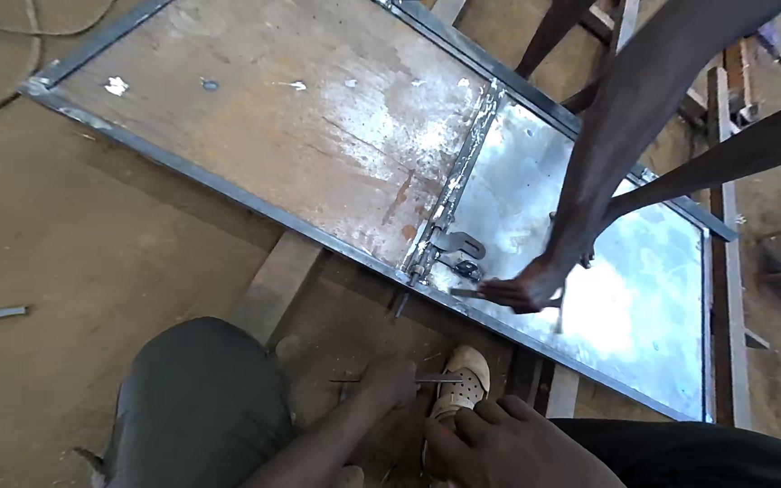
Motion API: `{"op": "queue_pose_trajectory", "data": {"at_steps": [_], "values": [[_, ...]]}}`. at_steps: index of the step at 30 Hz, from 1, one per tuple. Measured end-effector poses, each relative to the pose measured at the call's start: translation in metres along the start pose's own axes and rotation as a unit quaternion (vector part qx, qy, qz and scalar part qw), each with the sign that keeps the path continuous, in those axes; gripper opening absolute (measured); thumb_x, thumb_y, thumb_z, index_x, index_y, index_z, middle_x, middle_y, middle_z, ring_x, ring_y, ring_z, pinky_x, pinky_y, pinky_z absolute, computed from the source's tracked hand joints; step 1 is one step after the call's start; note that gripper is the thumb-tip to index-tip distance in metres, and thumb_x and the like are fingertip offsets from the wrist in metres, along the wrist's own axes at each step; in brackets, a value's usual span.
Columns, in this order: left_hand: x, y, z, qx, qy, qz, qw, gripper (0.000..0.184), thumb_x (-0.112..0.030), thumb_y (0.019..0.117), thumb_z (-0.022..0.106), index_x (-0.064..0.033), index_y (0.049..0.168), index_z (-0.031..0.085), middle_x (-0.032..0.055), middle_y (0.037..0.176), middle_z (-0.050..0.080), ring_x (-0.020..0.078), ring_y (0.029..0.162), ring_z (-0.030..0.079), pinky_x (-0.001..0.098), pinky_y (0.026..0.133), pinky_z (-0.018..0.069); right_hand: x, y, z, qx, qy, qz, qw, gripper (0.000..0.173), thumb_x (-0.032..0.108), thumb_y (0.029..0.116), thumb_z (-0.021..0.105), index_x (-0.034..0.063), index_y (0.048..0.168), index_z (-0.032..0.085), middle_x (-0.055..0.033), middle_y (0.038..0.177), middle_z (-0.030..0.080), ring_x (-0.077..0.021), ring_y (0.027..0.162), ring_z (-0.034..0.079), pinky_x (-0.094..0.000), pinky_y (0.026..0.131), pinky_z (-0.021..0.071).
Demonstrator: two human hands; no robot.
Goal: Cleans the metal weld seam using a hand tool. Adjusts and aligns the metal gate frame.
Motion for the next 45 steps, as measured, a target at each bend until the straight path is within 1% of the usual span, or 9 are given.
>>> {"op": "queue_pose_trajectory", "data": {"at_steps": [15,20,22,24,26,28,32,37,45], "values": [[0.0,-0.008,-0.006,-0.007,-0.006,-0.016,1.0,0.046,-0.039,0.1069,0.048,0.0028,0.116,0.066,0.0255,0.122,0.066,0.0429,0.117,0.063,0.0652,0.094,0.0496,-0.002,0.003,-0.003,0.022,0.001,0.001,1.0,0.041,0.024,0.1057,0.047,0.0112,0.143,0.055,-0.02,0.118,0.068,-0.0408,0.114,0.065,-0.058,0.097,0.0489],[0.009,0.001,-0.017,-0.035,-0.055,-0.004,0.998,0.043,-0.036,0.1078,0.045,-0.0033,0.124,0.068,0.0224,0.123,0.067,0.0401,0.118,0.064,0.0642,0.098,0.0487,-0.004,0.005,-0.006,0.038,0.004,0.006,0.999,0.041,0.027,0.1068,0.047,0.0113,0.144,0.054,-0.0202,0.12,0.067,-0.0408,0.116,0.064,-0.0584,0.096,0.0487],[0.02,-0.003,-0.034,-0.123,-0.138,-0.014,0.983,0.042,-0.039,0.1073,0.047,-0.0058,0.116,0.071,0.0194,0.114,0.07,0.0371,0.11,0.067,0.0623,0.095,0.051,-0.005,0.005,-0.006,0.035,0.006,0.004,0.999,0.041,0.027,0.1074,0.046,0.0121,0.144,0.054,-0.0204,0.121,0.067,-0.0405,0.116,0.064,-0.0585,0.096,0.0488],[0.034,-0.009,-0.052,-0.283,-0.235,-0.043,0.929,0.044,-0.042,0.1074,0.047,-0.0068,0.105,0.074,0.0178,0.1,0.072,0.0359,0.097,0.07,0.0618,0.085,0.0548,-0.006,0.005,-0.004,0.021,0.006,0.005,1.0,0.038,0.025,0.1071,0.046,0.0117,0.14,0.057,-0.02,0.117,0.068,-0.0403,0.113,0.066,-0.0577,0.094,0.0497],[0.046,-0.011,-0.066,-0.423,-0.31,-0.071,0.849,0.046,-0.04,0.1107,0.041,-0.0035,0.108,0.069,0.0204,0.096,0.07,0.0386,0.094,0.069,0.0619,0.082,0.0546,-0.008,0.006,-0.005,0.034,0.006,0.013,0.999,0.038,0.025,0.1075,0.046,0.0122,0.142,0.055,-0.0198,0.118,0.068,-0.0403,0.115,0.065,-0.058,0.096,0.0491],[0.05,-0.002,-0.06,-0.479,-0.317,-0.104,0.812,0.043,-0.038,0.112,0.038,-0.0035,0.119,0.062,0.0219,0.1,0.069,0.0401,0.096,0.069,0.0606,0.082,0.0555,-0.008,0.006,-0.006,0.044,0.001,0.016,0.999,0.04,0.026,0.1068,0.047,0.0129,0.144,0.055,-0.0197,0.119,0.067,-0.0407,0.116,0.064,-0.0583,0.096,0.0487],[0.038,0.027,-0.013,-0.45,-0.296,-0.035,0.842,0.037,-0.032,0.1107,0.045,-0.0017,0.123,0.063,0.0217,0.103,0.069,0.0377,0.095,0.07,0.0565,0.084,0.0578,-0.01,0.007,-0.01,0.044,-0.005,0.007,0.999,0.043,0.03,0.1063,0.048,0.0133,0.146,0.054,-0.0203,0.123,0.067,-0.0417,0.117,0.064,-0.0595,0.097,0.0483],[0.036,0.021,-0.005,-0.483,-0.264,-0.068,0.832,0.035,-0.038,0.1082,0.05,-0.0073,0.111,0.067,0.0161,0.089,0.071,0.0346,0.084,0.072,0.0563,0.072,0.0591,-0.006,0.007,-0.018,0.027,-0.022,0.02,0.999,0.044,0.031,0.1068,0.05,0.0117,0.145,0.053,-0.0208,0.123,0.067,-0.0429,0.117,0.064,-0.0593,0.097,0.0495],[0.046,0.018,-0.022,-0.467,-0.304,-0.073,0.827,0.036,-0.038,0.1078,0.051,-0.0073,0.103,0.07,0.0149,0.09,0.07,0.0326,0.084,0.07,0.056,0.074,0.0582,0.001,-0.005,-0.021,0.016,0.013,-0.005,1.0,0.043,0.027,0.1068,0.046,0.0135,0.146,0.054,-0.0198,0.121,0.068,-0.0404,0.116,0.064,-0.0586,0.098,0.0481]]}}
Point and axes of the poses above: each hand's wrist, its own y-axis towards the middle knuckle, its own z-axis out of the palm, x = y × z, the point moved 1 cm from there along y, towards the middle knuckle
